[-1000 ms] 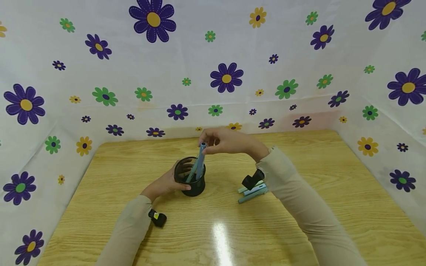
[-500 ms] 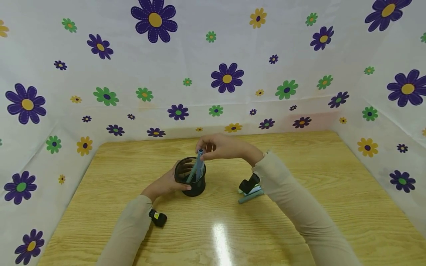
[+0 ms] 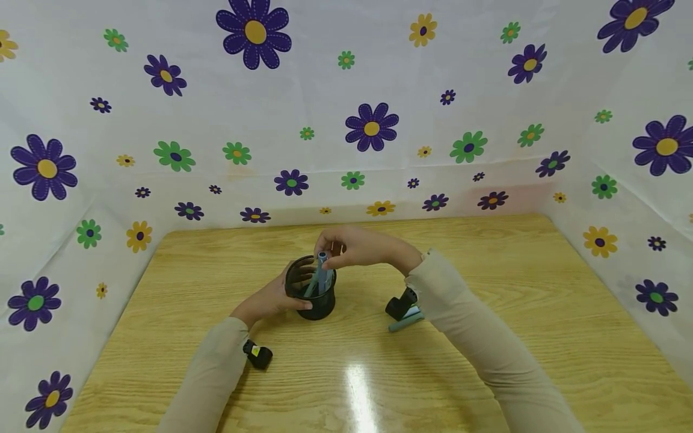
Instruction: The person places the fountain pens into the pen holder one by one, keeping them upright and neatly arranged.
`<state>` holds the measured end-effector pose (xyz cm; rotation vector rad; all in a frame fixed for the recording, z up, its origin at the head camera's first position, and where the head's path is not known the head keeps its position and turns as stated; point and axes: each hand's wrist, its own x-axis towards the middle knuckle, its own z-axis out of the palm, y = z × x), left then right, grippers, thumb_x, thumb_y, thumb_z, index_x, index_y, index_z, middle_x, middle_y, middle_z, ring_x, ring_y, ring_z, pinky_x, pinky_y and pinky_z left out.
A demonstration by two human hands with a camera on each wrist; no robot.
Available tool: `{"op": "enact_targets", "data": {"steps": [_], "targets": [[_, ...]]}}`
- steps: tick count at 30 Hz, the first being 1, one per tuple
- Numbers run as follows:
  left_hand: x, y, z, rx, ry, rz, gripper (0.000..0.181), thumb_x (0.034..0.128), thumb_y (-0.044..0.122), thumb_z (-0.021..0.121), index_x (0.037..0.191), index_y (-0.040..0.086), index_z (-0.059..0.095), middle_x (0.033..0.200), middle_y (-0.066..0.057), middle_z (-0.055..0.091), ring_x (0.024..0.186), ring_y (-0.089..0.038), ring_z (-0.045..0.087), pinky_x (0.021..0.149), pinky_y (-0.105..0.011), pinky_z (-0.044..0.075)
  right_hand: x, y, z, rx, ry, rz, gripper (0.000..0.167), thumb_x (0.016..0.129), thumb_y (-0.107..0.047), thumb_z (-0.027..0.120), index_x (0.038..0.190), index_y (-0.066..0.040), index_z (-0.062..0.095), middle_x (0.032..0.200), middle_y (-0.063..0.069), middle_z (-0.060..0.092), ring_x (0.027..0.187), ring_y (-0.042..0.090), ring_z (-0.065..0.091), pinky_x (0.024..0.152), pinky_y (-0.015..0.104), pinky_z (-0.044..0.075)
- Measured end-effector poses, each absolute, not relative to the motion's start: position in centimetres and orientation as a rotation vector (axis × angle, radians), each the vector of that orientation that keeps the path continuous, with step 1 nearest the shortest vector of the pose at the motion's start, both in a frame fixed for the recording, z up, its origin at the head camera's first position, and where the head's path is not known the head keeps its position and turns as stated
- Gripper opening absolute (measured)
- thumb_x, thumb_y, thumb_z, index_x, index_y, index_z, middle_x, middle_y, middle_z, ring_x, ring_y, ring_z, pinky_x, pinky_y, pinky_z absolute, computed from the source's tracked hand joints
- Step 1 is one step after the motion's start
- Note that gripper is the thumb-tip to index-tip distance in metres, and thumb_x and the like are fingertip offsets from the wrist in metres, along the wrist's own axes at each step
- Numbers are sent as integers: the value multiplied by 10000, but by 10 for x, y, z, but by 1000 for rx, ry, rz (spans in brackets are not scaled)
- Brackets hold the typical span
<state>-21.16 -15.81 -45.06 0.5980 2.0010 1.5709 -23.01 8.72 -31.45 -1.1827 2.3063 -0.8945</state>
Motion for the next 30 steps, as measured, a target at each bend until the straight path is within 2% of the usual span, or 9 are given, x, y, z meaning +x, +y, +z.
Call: {"op": "enact_targets", "data": {"steps": [4, 15, 19, 30], "targets": [[-211, -159, -451, 595, 2024, 1563, 1011, 779, 203, 807, 1518, 178, 118, 1578, -118, 232, 1464, -336, 234, 1153, -548, 260, -229, 86, -314, -1182, 2285, -896, 241, 929, -166, 629, 1140, -50, 622, 928, 16, 610, 820, 118, 561, 755, 245, 492], [-211, -158, -451, 615, 2071, 1558, 1012, 764, 231, 818, 1511, 163, 138, 1563, -127, 246, 1426, -362, 280, 1144, -570, 257, -230, 96, -312, -1149, 2282, -954, 225, 940, -151, 614, 1144, -56, 610, 977, 31, 620, 877, 147, 569, 806, 304, 498], [-211, -157, -452, 641, 2127, 1516, 1022, 765, 251, 814, 1516, 156, 127, 1554, -160, 255, 1407, -377, 305, 1127, -565, 288, -231, 108, -313, -1118, 2274, -992, 232, 939, -162, 621, 1147, -64, 601, 977, 38, 603, 865, 160, 559, 779, 303, 497], [-209, -157, -449, 588, 2126, 1510, 1039, 764, 225, 813, 1532, 165, 116, 1564, -147, 252, 1428, -361, 280, 1158, -559, 226, -232, 159, -322, -998, 2288, -1059, 208, 937, -112, 610, 1132, -44, 585, 945, 51, 596, 848, 192, 562, 746, 270, 502]]}}
